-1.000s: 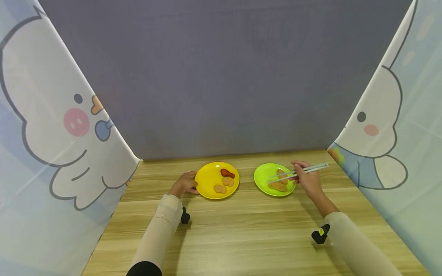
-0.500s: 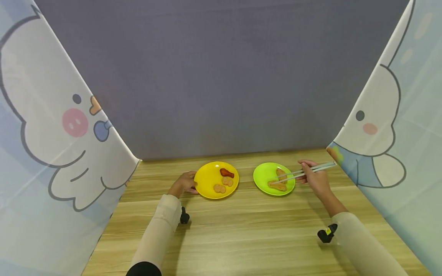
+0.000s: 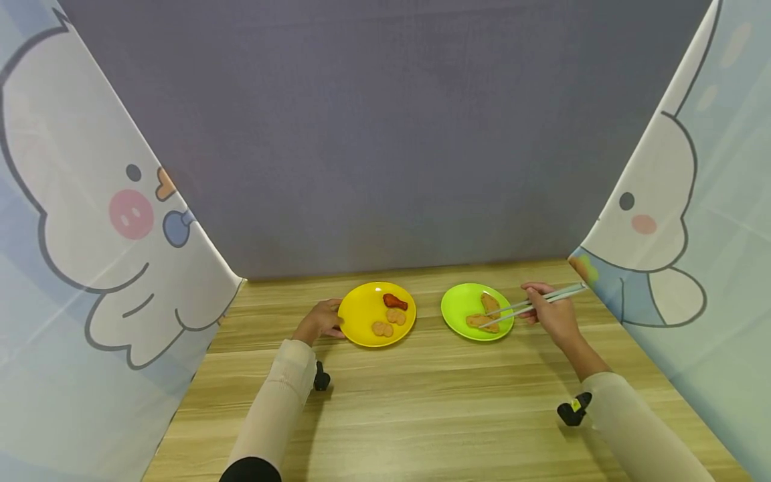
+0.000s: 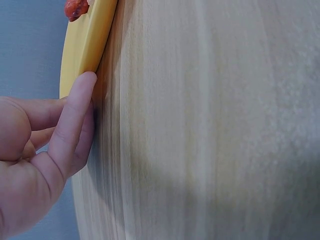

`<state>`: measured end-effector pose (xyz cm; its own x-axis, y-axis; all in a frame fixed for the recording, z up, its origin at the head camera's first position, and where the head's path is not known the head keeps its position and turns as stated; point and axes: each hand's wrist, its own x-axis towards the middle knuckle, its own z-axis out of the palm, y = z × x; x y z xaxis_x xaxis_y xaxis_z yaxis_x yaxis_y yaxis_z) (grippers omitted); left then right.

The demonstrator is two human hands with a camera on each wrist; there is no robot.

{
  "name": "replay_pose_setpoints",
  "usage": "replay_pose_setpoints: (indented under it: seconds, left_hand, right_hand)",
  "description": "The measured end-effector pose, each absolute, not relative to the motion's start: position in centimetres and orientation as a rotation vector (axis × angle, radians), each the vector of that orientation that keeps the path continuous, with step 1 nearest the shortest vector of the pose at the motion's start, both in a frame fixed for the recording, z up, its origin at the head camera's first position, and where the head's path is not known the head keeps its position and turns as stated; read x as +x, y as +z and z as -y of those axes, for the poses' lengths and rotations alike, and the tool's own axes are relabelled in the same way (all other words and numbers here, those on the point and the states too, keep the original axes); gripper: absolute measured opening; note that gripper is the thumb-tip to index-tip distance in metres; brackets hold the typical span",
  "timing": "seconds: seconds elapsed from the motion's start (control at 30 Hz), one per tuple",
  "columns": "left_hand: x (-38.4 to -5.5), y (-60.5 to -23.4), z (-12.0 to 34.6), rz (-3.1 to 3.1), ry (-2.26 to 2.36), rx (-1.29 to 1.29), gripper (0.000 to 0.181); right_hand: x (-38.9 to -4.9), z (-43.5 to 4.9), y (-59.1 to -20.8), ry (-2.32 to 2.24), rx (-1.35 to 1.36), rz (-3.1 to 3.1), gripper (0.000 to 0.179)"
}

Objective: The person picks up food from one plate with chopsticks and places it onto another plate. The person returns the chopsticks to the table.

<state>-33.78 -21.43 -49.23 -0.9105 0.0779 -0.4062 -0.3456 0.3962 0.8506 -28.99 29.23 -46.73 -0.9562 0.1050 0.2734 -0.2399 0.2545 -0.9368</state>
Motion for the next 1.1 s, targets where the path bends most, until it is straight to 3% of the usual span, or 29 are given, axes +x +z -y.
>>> replay_pose_setpoints:
  seconds: [0.33, 1.1]
  left_hand:
    - [-33.7, -49.1, 21.3, -2.279, 1.528, -0.224, 0.066]
    - [-33.6, -49.2, 21.3, -2.306, 1.506, -0.216, 0.065]
  right_hand:
    - [-28.8, -29.1, -46.9, 1.706, 0.097, 2.313, 0.047]
    - [-29.1, -28.5, -47.9, 1.676, 0.089, 2.251, 0.045]
